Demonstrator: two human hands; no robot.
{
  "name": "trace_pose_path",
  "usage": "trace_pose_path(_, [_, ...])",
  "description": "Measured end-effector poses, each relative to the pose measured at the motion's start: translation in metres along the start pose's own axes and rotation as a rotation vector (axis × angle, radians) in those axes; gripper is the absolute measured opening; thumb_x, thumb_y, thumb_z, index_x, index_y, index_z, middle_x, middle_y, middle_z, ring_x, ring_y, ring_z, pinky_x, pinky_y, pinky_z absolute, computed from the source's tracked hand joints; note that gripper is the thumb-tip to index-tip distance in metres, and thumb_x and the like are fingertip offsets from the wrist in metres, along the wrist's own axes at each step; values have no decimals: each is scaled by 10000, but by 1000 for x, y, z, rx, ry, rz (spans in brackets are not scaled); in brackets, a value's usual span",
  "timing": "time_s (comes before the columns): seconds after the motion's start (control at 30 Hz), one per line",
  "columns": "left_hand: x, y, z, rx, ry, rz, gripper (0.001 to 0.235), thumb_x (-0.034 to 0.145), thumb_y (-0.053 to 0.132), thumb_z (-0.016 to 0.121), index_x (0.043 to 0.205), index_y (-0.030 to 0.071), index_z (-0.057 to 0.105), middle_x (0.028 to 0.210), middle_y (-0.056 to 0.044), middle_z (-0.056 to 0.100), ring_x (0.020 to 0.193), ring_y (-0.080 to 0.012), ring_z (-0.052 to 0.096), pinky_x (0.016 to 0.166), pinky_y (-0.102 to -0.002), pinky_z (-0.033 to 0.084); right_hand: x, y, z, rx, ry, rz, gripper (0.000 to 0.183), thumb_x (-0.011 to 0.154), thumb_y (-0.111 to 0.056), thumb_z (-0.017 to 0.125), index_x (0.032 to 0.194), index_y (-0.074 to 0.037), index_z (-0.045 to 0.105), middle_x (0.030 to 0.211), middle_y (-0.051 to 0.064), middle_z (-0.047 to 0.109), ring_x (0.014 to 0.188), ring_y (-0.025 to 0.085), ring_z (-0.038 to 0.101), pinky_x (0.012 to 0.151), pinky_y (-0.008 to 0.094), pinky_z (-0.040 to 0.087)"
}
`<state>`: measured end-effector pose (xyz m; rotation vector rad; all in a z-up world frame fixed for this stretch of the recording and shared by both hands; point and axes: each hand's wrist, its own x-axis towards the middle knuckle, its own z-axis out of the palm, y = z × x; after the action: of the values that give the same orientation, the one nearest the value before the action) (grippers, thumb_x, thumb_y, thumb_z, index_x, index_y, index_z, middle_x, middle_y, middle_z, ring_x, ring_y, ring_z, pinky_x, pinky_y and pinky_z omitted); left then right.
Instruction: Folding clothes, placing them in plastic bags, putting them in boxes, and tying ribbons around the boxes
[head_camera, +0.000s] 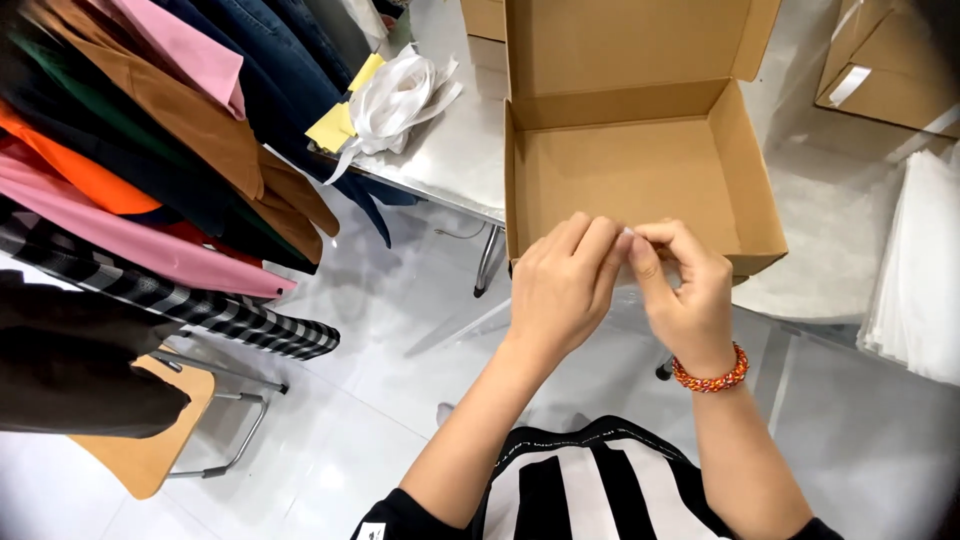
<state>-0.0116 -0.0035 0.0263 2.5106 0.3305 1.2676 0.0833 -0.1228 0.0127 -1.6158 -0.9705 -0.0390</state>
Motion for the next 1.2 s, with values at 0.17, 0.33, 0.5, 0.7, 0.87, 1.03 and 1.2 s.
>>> trace_pose_path(0.17, [2, -5, -10, 8, -30, 61, 212, 1107, 328, 540, 938, 207, 582, 782, 35, 473, 716, -193, 625, 626, -325, 550, -1, -8, 2, 72, 63, 1, 140, 1123, -49, 643, 1042, 8, 742, 854, 115, 735, 791, 158, 690, 756, 339, 592])
trace_pose_path(0.33, [-24, -39, -23, 64, -102, 100, 172, 1065, 319, 609, 934, 207, 603, 791, 20, 523, 747, -205, 647, 650, -341, 560, 7, 8, -15, 96, 109, 94, 200, 1202, -100, 551, 1068, -10, 669, 772, 71, 638, 737, 125, 577, 707, 287, 521])
trace_pose_path(0.5, [-76, -117, -55, 197, -308, -24, 159, 1072, 272, 635, 989, 137, 629, 1006, -35, 654, 879, -277, 608, 704, -428, 468, 26, 59, -51, 47, 238, 108, 179, 1312, -137, 561, 1168, -32, 574, 934, 102, 634, 743, 182, 604, 680, 299, 501])
trace_pose_path(0.7, [-90, -151, -110, 79, -286, -242, 151, 1116, 209, 567, 1037, 107, 646, 1106, -26, 657, 947, -255, 642, 786, -394, 463, 40, 81, -56, 97, 226, 209, 186, 1313, -94, 533, 1156, -8, 584, 973, 118, 656, 685, 225, 685, 570, 328, 585])
trace_pose_path(0.87, [-81, -162, -86, -296, -100, -581, 240, 1119, 301, 517, 1238, 115, 609, 1134, -38, 734, 985, -192, 728, 870, -329, 561, 81, 127, -40, 269, 339, 443, 233, 1232, -197, 577, 1016, -113, 607, 851, 10, 634, 610, 157, 652, 493, 298, 520])
trace_pose_path(1.03, [-141, -222, -10, -364, -153, -832, 413, 1045, 387, 601, 1408, 195, 553, 1291, -52, 722, 1078, -206, 717, 943, -342, 550, 136, 220, -41, 565, 499, 715, 232, 1127, -189, 642, 901, -144, 665, 872, 39, 746, 671, 217, 744, 525, 341, 625])
trace_pose_path(1.2, [-192, -247, 58, -468, -374, -1072, 693, 957, 472, 671, 1534, 132, 493, 1551, -84, 598, 1291, -233, 669, 1060, -383, 515, 130, 242, -54, 499, 390, 911, 400, 1039, -238, 585, 1435, -184, 588, 1311, 42, 855, 1134, 219, 911, 996, 368, 777])
